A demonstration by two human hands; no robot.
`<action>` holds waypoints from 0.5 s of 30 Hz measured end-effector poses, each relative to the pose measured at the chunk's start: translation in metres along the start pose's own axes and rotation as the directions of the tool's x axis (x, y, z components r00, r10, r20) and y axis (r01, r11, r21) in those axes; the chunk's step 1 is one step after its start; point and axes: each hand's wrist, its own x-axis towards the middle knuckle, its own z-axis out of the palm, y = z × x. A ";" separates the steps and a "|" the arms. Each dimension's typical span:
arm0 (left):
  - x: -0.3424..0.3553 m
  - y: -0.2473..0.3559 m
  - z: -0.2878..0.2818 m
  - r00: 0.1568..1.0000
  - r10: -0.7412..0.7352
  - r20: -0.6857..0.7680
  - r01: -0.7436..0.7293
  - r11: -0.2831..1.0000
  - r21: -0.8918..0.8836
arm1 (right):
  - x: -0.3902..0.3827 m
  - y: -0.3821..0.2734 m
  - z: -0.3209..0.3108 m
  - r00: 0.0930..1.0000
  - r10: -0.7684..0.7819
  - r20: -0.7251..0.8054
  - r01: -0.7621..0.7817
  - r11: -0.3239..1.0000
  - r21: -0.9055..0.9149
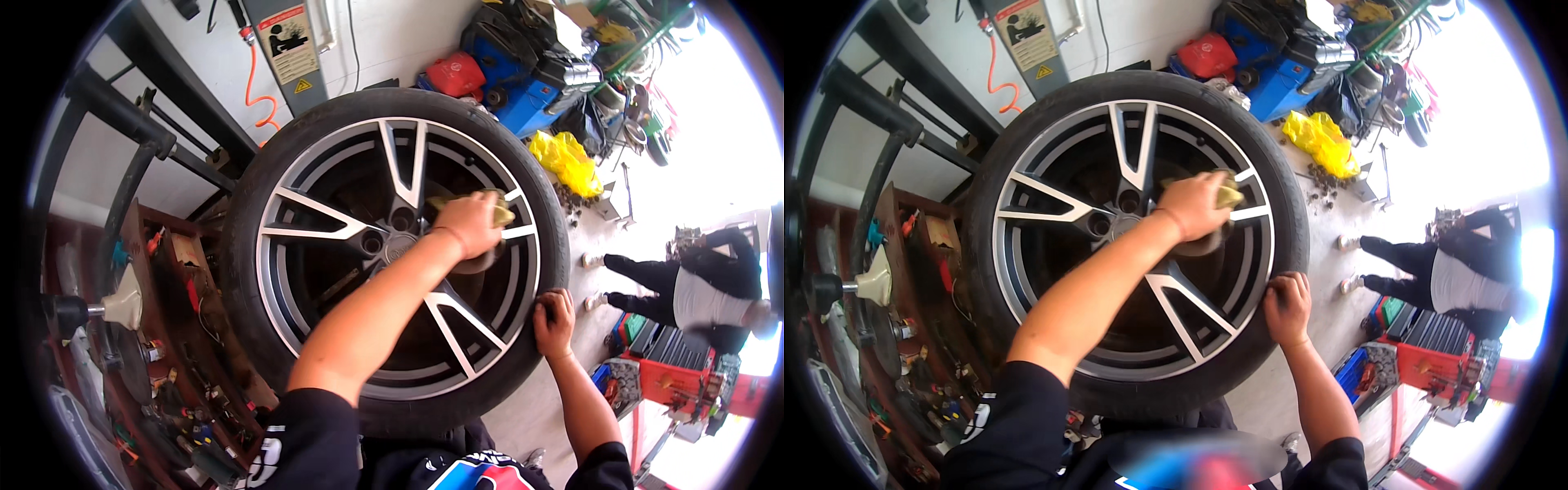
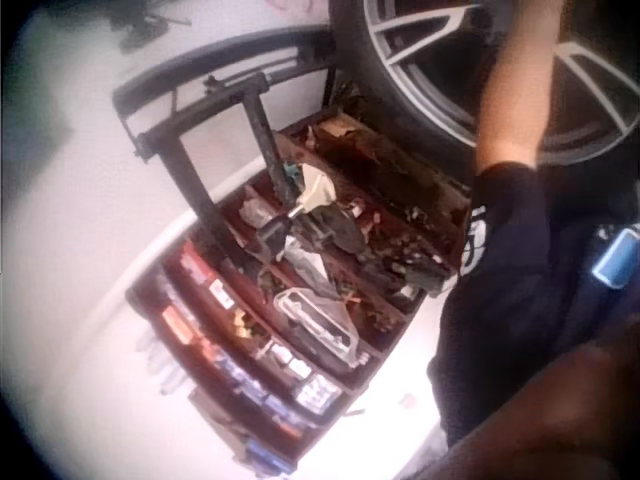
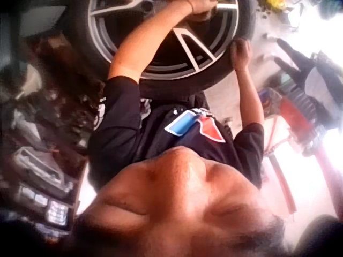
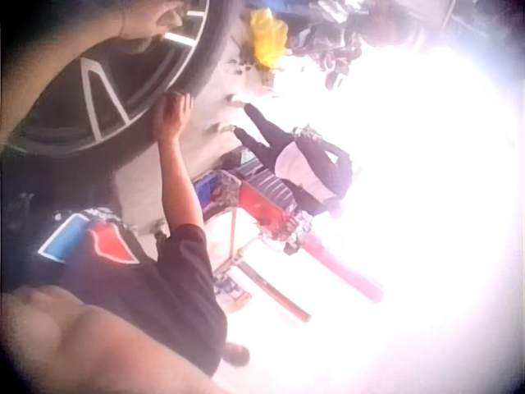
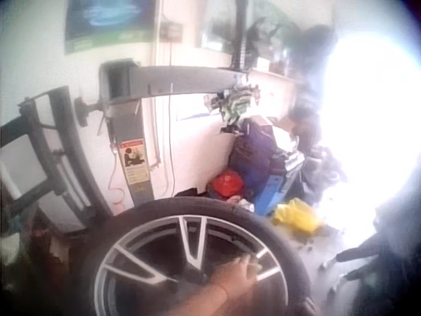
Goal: The person wipes a car wheel with a cloth, then carries the tire to a vehicle and mounts it onto the hub. They secure the wheel by hand-tightening lug nuts and then use a torque wrench to tighten them further.
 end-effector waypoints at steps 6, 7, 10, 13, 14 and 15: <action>-0.105 -0.002 -0.035 0.981 0.146 -0.129 -0.123 0.977 0.173 | 0.002 0.006 -0.006 0.997 -0.058 -0.053 0.063 0.994 0.087; -0.115 0.005 -0.035 0.995 0.076 -0.069 -0.062 0.981 0.186 | 0.001 0.008 -0.006 0.996 -0.056 -0.065 0.063 0.993 0.101; -0.111 0.017 -0.019 0.992 -0.017 -0.121 0.041 0.979 0.198 | -0.002 0.016 -0.007 0.995 -0.058 -0.082 0.069 0.987 0.142; -0.080 0.012 0.008 0.966 0.133 -0.223 -0.080 0.970 0.230 | -0.005 0.022 -0.006 0.995 -0.049 -0.087 0.064 0.982 0.178; -0.070 0.009 0.013 0.938 0.202 -0.281 -0.131 0.959 0.251 | -0.006 0.023 -0.006 0.994 -0.059 -0.093 0.075 0.980 0.183; -0.068 0.010 0.016 0.934 0.222 -0.281 -0.142 0.949 0.280 | -0.007 0.023 -0.006 0.990 -0.075 -0.122 0.097 0.978 0.187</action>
